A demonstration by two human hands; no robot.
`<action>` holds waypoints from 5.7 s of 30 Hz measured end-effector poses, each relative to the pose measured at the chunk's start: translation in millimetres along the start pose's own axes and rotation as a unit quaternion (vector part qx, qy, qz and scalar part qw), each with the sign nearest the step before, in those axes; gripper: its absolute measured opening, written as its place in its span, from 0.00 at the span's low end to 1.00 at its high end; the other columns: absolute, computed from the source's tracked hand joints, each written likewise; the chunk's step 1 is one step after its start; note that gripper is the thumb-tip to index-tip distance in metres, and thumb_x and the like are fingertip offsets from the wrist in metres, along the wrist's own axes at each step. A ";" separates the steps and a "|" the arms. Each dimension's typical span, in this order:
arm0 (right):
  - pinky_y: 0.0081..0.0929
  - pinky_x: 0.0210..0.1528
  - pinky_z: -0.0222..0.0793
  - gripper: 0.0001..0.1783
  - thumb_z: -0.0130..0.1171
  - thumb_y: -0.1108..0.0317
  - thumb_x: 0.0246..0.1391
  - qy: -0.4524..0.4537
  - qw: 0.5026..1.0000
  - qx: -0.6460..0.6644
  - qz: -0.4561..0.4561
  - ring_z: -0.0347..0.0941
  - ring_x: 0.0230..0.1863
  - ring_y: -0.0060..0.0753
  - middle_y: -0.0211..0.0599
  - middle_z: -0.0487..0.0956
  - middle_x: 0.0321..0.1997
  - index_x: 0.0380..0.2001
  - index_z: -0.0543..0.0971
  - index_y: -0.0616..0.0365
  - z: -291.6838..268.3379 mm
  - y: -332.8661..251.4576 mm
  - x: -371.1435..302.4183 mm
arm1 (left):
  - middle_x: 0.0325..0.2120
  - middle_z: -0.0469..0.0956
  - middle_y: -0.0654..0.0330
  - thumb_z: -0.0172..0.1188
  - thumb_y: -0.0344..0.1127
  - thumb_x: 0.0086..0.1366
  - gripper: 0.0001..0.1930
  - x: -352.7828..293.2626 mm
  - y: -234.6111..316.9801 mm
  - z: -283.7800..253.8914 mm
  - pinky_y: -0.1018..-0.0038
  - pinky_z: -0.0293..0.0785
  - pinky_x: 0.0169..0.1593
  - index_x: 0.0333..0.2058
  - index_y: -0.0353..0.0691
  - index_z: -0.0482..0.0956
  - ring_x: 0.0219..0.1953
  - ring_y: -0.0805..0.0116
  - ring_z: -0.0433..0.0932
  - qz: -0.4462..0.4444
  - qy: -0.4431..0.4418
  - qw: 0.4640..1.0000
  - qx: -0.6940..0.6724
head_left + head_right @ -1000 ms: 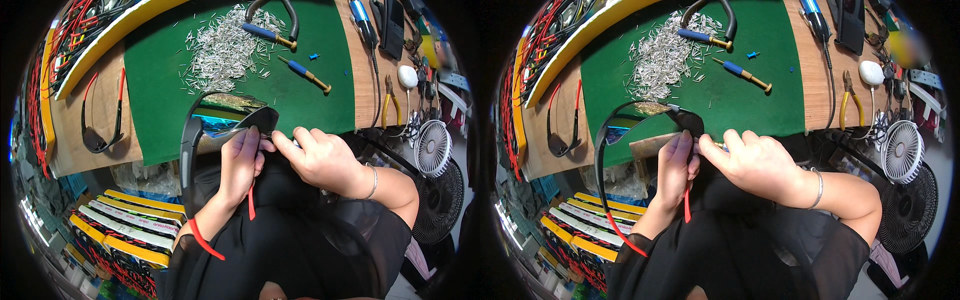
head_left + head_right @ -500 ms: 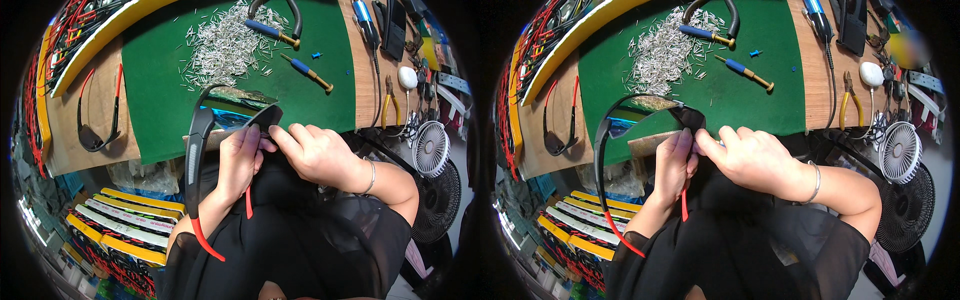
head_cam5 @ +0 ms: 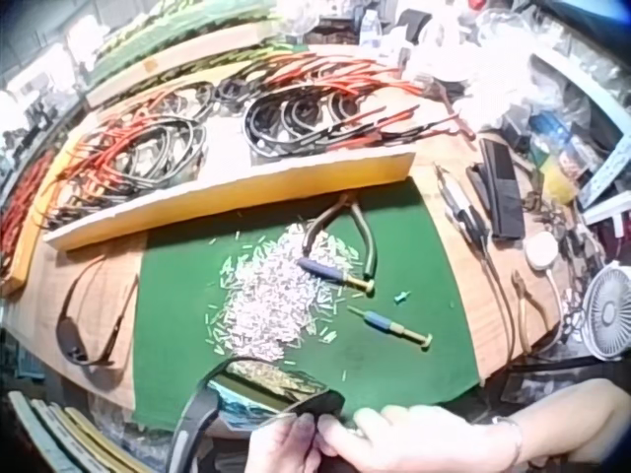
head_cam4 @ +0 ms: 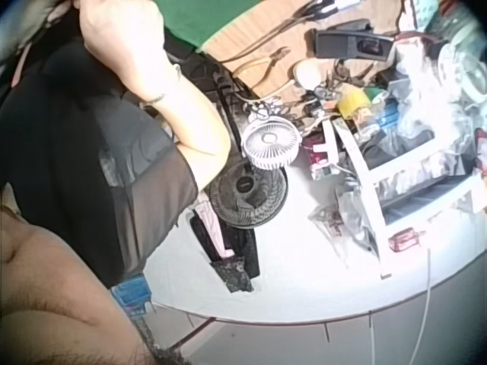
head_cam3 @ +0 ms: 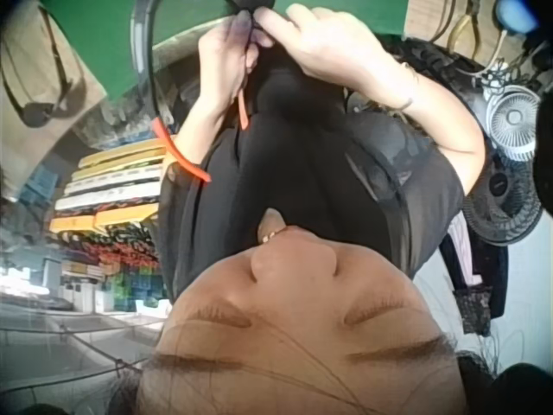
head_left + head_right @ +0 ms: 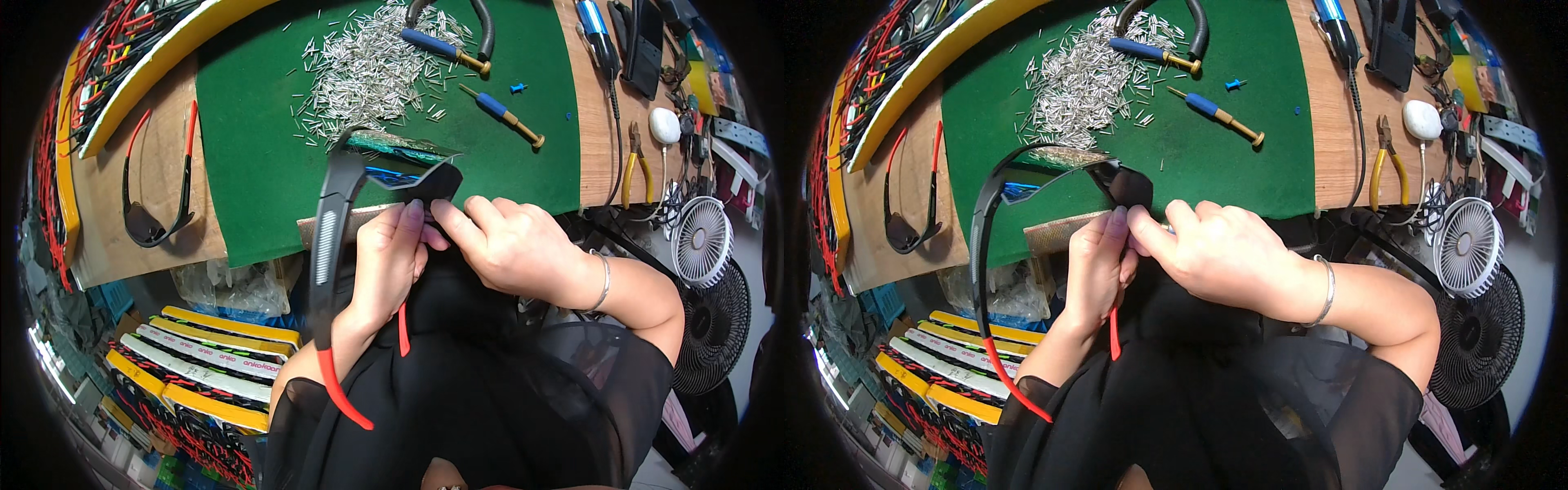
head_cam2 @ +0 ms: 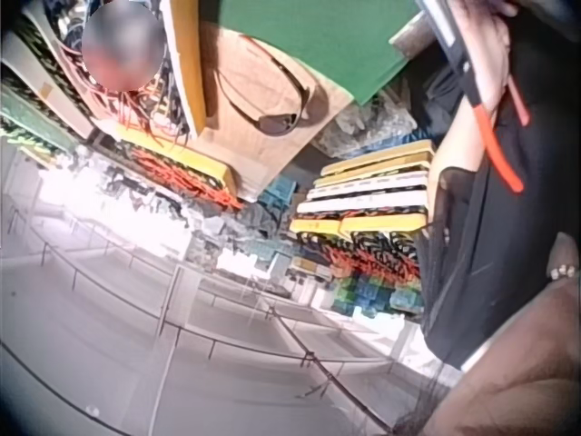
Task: The person assembles sunglasses by inserting small metal pins into the frame using a screwdriver and pliers. They repeatedly pick up frames, insert pins, and test the fit, working at a cluttered workbench with tools and parts.
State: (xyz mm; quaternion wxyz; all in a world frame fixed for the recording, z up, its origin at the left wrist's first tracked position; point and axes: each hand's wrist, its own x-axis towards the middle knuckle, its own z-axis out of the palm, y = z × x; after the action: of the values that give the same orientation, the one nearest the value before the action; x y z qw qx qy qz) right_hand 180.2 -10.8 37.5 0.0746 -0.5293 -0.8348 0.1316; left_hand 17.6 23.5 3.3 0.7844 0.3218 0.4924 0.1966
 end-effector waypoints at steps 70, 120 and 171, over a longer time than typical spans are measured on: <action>0.32 0.32 0.69 0.11 0.55 0.66 0.48 0.053 0.978 0.179 -0.098 0.71 0.32 0.46 0.44 0.73 0.30 0.34 0.72 0.60 -21.3 -53.8 138.3 | 0.33 0.75 0.42 0.43 0.46 0.63 0.22 -31.4 83.8 -281.1 0.67 0.66 0.43 0.38 0.29 0.71 0.39 0.53 0.73 0.235 0.533 0.766 0.274; 0.31 0.36 0.71 0.14 0.56 0.65 0.42 0.089 0.950 -0.077 0.289 0.76 0.38 0.38 0.45 0.78 0.34 0.32 0.77 0.62 -45.2 80.7 321.6 | 0.38 0.73 0.53 0.49 0.34 0.63 0.17 -41.0 95.8 -173.5 0.86 0.72 0.28 0.47 0.30 0.64 0.26 0.79 0.74 0.248 0.180 0.952 -0.018; 0.25 0.27 0.69 0.07 0.56 0.72 0.47 0.053 0.913 0.404 0.018 0.74 0.25 0.33 0.34 0.76 0.25 0.32 0.77 0.57 1.0 25.0 78.5 | 0.31 0.76 0.42 0.49 0.30 0.53 0.12 285.1 365.1 -80.6 0.62 0.72 0.40 0.35 0.28 0.69 0.36 0.51 0.77 0.270 0.302 0.584 0.704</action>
State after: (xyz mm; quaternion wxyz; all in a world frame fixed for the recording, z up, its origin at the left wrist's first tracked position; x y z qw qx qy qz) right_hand 167.9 70.1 27.9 0.3242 -0.4751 -0.6954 0.4308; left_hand 73.1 488.1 49.3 0.0295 0.8132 0.5761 0.0769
